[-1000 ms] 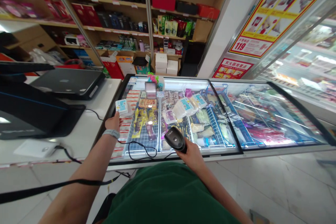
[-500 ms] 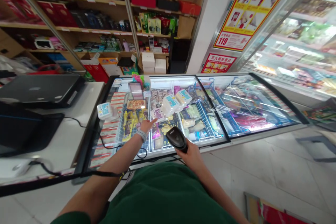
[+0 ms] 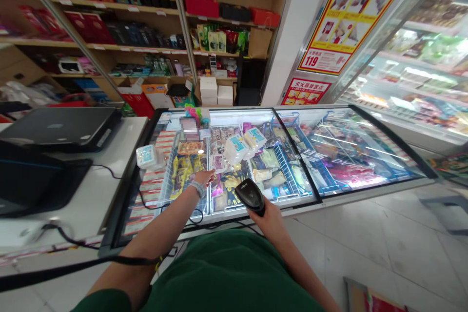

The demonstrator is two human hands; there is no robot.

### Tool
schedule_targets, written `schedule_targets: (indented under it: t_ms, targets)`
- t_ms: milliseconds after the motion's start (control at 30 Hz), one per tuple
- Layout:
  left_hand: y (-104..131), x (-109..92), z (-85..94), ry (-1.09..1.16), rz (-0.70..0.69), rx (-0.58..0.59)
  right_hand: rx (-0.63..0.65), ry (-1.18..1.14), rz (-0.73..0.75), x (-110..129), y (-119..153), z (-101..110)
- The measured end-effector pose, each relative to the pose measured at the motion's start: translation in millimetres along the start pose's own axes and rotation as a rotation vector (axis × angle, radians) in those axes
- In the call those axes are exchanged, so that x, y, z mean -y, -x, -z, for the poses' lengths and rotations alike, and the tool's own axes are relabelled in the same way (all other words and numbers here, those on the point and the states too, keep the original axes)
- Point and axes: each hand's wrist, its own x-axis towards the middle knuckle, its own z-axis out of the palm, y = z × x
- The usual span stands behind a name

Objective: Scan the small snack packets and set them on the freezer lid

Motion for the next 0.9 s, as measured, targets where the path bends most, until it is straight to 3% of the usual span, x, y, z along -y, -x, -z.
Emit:
schedule_targets:
  t_ms: [233,600,900]
  targets:
    - [10.5,4.3,42.1,0.115,-0.048,-0.056,0.066,0.003,0.085,14.0,-11.5,-8.3]
    - [50.8,12.3,118.1,-0.055,-0.431,-0.145,0.148,0.003,0.192,32.0,-25.1,-24.3]
    - [71.6,14.9,144.8,0.015,-0.534,-0.078,0.206,0.056,0.269,49.0,-34.7,-38.0]
